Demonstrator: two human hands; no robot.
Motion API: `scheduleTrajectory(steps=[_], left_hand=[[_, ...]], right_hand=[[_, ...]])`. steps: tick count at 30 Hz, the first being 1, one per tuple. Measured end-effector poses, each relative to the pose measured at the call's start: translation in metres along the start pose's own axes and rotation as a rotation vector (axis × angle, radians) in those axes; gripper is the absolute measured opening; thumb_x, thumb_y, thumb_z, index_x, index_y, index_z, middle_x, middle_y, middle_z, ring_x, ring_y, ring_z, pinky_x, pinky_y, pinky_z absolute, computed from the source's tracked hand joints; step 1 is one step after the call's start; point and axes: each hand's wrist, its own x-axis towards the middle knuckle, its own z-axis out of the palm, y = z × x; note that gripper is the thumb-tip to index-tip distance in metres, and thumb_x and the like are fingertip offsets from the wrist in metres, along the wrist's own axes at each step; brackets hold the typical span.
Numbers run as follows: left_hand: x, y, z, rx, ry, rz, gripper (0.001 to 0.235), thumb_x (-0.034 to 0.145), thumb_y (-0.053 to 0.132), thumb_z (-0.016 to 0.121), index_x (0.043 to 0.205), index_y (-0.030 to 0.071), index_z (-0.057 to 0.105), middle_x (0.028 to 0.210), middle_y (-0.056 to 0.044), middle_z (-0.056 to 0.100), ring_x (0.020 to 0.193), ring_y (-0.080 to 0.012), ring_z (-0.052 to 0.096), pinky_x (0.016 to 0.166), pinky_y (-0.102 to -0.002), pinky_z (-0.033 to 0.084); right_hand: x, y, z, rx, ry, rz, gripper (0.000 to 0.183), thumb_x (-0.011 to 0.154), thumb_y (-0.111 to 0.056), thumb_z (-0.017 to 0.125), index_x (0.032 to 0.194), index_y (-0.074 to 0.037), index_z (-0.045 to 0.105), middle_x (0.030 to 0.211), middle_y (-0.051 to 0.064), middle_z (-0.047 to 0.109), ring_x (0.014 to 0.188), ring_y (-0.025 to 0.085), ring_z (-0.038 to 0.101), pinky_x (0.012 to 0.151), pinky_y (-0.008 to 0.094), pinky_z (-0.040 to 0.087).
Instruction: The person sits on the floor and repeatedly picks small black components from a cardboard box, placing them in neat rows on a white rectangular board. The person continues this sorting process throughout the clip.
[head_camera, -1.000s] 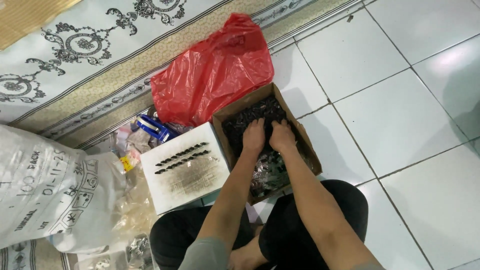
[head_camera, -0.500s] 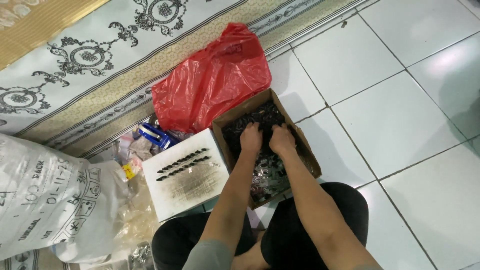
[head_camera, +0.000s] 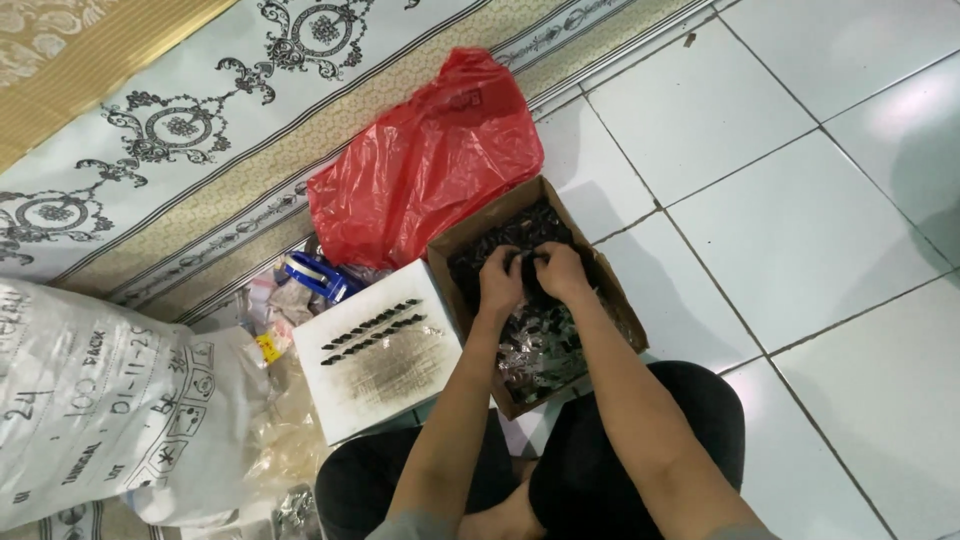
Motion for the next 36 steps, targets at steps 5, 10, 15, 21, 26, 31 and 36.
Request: scheduleTrajectory(steps=[5,10,15,21,26,31,36], left_hand=[[-0.015,0.003,-0.004,-0.097,0.028,-0.003,0.028,0.107,0.016,0.052,0.128,0.000,0.064,0.123,-0.023,0.066,0.121,-0.0351,0.062,0.103,-0.049,0.053],[-0.027,0.012,-0.006,-0.163,0.029,-0.036,0.027,0.105,0.014,0.055,0.125,-0.001,0.065,0.117,-0.024,0.068,0.112,-0.0324,0.065,0.095,-0.048,0.056],[-0.004,-0.031,0.000,-0.144,0.040,-0.095,0.027,0.105,0.020,0.057,0.121,0.000,0.065,0.087,-0.015,0.072,0.071,-0.0183,0.068,0.065,-0.036,0.062],[-0.009,-0.048,0.015,-0.117,0.147,-0.221,0.032,0.102,0.020,0.062,0.123,-0.003,0.066,0.121,-0.025,0.067,0.118,-0.0348,0.064,0.095,-0.049,0.057],[-0.019,-0.048,0.013,-0.134,0.140,-0.241,0.031,0.100,0.019,0.063,0.123,-0.001,0.067,0.121,-0.023,0.067,0.121,-0.0345,0.062,0.101,-0.049,0.053],[-0.034,-0.033,0.004,-0.206,0.051,-0.397,0.049,0.111,0.030,0.040,0.143,-0.006,0.052,0.144,-0.026,0.055,0.136,-0.0322,0.052,0.110,-0.047,0.048],[-0.054,0.008,-0.009,-0.315,-0.026,-0.321,0.049,0.110,0.027,0.046,0.145,-0.008,0.049,0.143,-0.028,0.053,0.131,-0.0338,0.053,0.099,-0.046,0.054]], right_hand=[[-0.004,-0.007,-0.003,0.126,-0.038,0.012,0.039,0.105,-0.025,0.055,0.136,-0.003,0.065,0.140,0.023,0.062,0.132,0.038,0.057,0.105,0.050,0.051],[-0.003,-0.004,-0.007,0.187,-0.024,-0.019,0.033,0.101,-0.024,0.063,0.125,-0.003,0.071,0.122,0.019,0.071,0.110,0.028,0.069,0.092,0.044,0.057],[-0.012,-0.009,-0.005,0.129,-0.049,-0.014,0.029,0.099,-0.021,0.063,0.118,-0.001,0.073,0.118,0.022,0.072,0.111,0.035,0.068,0.089,0.047,0.058],[0.006,0.008,-0.007,0.169,0.069,0.050,0.031,0.101,-0.025,0.059,0.122,-0.004,0.069,0.096,0.013,0.075,0.091,0.023,0.072,0.075,0.038,0.061],[0.001,0.001,-0.002,0.045,0.031,0.055,0.030,0.100,-0.021,0.060,0.122,-0.003,0.070,0.104,0.017,0.075,0.100,0.029,0.073,0.079,0.042,0.062],[-0.013,-0.013,-0.012,-0.058,-0.057,0.036,0.033,0.100,-0.021,0.059,0.124,-0.001,0.070,0.118,0.022,0.072,0.113,0.035,0.069,0.087,0.045,0.060],[-0.023,-0.026,-0.015,0.036,-0.152,0.028,0.033,0.101,-0.022,0.060,0.124,-0.001,0.070,0.109,0.019,0.074,0.102,0.027,0.071,0.084,0.041,0.059]])
